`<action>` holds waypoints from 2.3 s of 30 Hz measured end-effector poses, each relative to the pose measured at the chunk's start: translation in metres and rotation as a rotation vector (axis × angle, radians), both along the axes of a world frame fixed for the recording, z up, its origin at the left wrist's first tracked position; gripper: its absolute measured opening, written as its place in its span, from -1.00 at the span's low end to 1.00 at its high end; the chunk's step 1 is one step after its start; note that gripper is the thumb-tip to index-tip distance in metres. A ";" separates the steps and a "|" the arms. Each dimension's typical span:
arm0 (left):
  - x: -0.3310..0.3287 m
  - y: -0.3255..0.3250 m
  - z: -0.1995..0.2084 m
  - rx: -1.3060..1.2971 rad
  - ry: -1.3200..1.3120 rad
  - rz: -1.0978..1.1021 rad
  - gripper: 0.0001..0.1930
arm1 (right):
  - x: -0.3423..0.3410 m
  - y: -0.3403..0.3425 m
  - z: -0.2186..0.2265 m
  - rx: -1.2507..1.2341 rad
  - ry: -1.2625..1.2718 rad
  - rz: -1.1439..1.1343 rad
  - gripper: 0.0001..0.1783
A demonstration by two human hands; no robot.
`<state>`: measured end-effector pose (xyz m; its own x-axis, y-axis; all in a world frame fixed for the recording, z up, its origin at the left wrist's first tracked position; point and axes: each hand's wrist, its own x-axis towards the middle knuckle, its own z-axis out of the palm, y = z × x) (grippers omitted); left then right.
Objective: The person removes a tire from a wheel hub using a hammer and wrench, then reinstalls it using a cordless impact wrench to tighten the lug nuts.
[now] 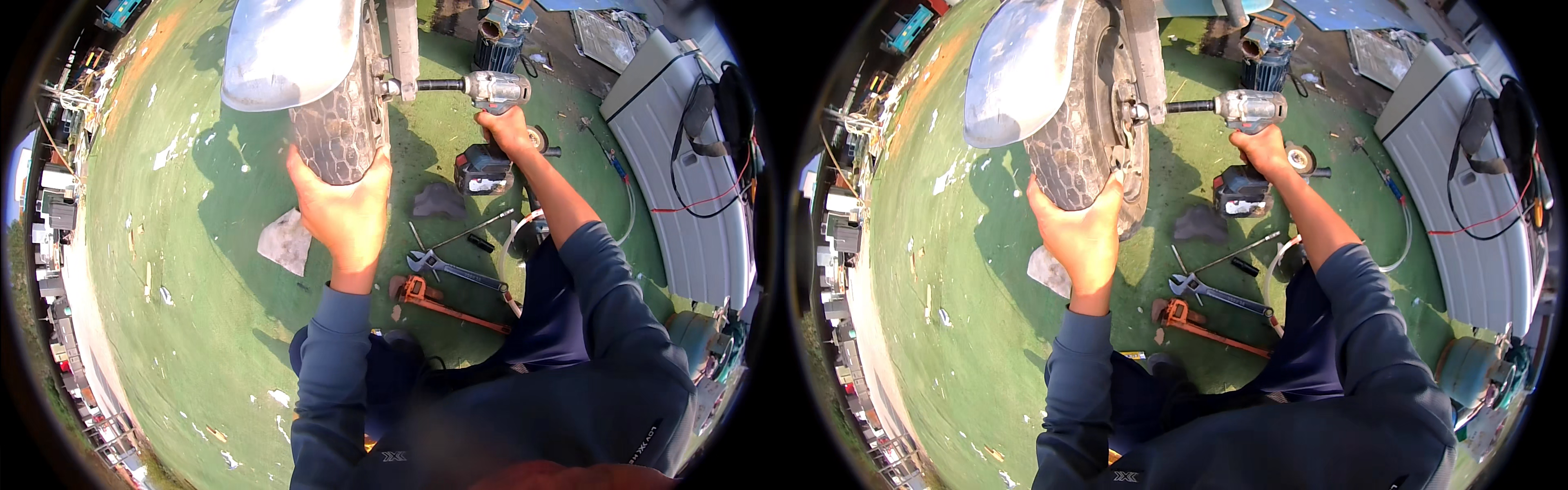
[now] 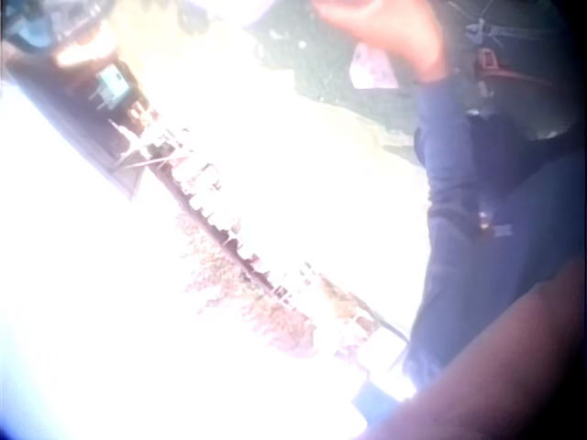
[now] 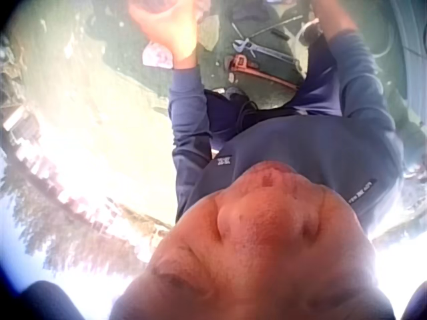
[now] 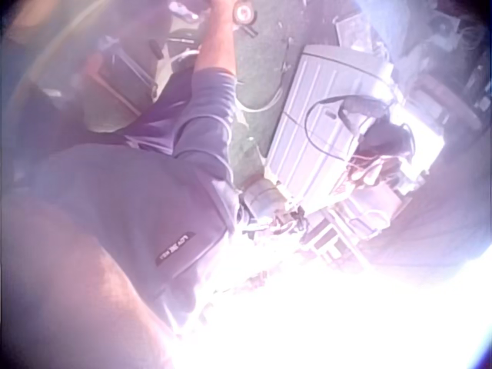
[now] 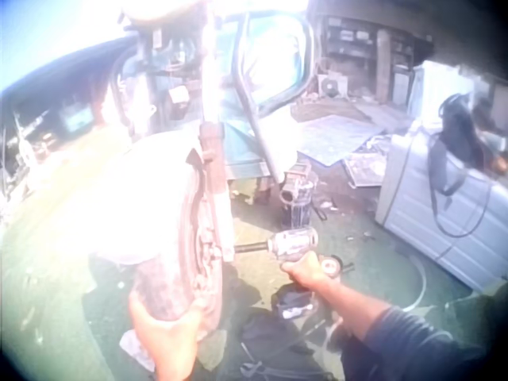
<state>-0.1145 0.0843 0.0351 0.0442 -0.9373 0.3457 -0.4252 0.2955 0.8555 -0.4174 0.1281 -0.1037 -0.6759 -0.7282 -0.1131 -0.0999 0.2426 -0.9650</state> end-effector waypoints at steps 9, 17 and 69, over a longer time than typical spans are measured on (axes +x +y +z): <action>-0.002 0.009 -0.005 -0.071 -0.044 0.045 -0.04 | -0.008 0.000 -0.007 -0.055 0.000 0.030 -0.88; 0.003 0.004 -0.004 -0.088 -0.005 0.051 -0.07 | -0.015 -0.002 -0.012 -0.031 -0.003 0.050 -0.88; 0.012 -0.005 -0.014 -0.119 0.212 -0.209 -0.15 | 0.039 0.034 -0.045 0.737 0.869 0.335 -0.64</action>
